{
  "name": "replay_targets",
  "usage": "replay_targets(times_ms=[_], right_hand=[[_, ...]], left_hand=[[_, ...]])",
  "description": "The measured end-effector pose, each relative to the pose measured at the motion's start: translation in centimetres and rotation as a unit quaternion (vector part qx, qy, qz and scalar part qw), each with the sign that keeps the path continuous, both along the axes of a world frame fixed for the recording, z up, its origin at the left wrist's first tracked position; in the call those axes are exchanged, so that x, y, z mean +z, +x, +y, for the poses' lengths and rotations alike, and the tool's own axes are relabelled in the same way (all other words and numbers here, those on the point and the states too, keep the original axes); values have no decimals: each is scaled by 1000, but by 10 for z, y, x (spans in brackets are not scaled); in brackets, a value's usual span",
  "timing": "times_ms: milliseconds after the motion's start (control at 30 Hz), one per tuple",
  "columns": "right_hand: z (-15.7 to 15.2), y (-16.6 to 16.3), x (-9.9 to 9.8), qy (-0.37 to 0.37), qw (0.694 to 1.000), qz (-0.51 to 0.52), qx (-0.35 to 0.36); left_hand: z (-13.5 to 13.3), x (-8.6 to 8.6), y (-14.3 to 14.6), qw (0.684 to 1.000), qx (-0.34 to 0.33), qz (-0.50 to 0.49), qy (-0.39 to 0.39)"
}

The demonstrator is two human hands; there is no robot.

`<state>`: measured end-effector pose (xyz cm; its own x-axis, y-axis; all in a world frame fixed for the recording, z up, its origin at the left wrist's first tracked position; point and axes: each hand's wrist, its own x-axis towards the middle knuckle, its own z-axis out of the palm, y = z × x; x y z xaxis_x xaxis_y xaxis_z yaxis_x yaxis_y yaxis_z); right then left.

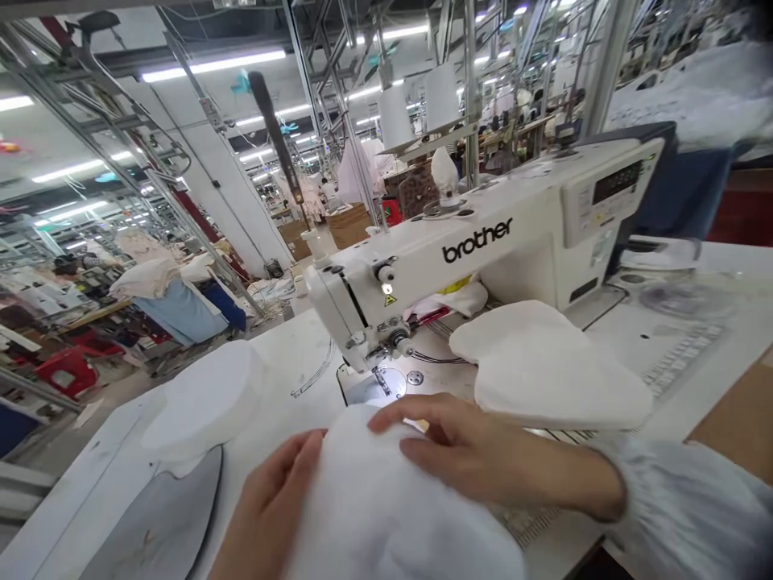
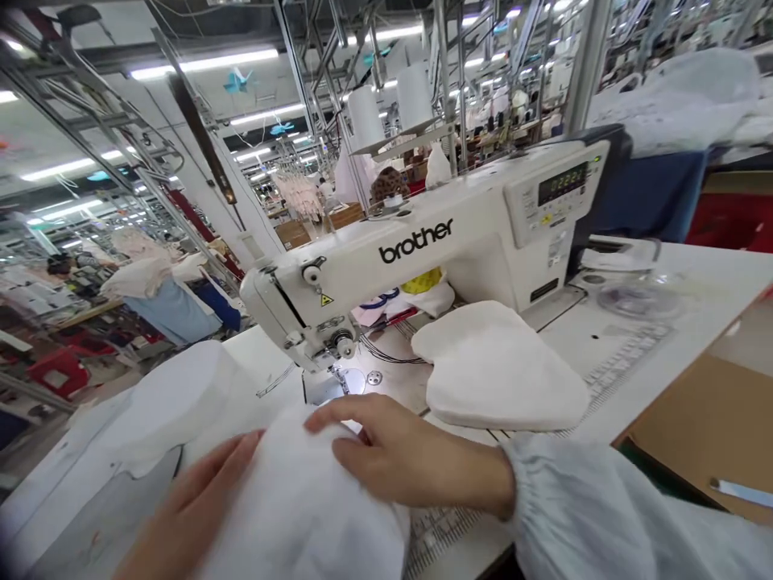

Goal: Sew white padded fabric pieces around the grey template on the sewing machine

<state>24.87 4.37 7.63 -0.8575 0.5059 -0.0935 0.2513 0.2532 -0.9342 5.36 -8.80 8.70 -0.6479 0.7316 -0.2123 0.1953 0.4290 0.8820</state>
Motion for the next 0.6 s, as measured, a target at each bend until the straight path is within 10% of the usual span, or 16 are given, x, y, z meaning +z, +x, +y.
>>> replay_targets(times_ms=[100, 233, 600], right_hand=[[9, -11, -30, 128, 991, -9, -35], [13, -11, -45, 118, 992, -29, -41], [15, -17, -51, 189, 980, -44, -33]], left_hand=[[5, -15, -20, 997, -24, -60, -43], [-10, -37, -28, 991, -37, -132, -4], [4, -31, -55, 998, -54, -1, -23]])
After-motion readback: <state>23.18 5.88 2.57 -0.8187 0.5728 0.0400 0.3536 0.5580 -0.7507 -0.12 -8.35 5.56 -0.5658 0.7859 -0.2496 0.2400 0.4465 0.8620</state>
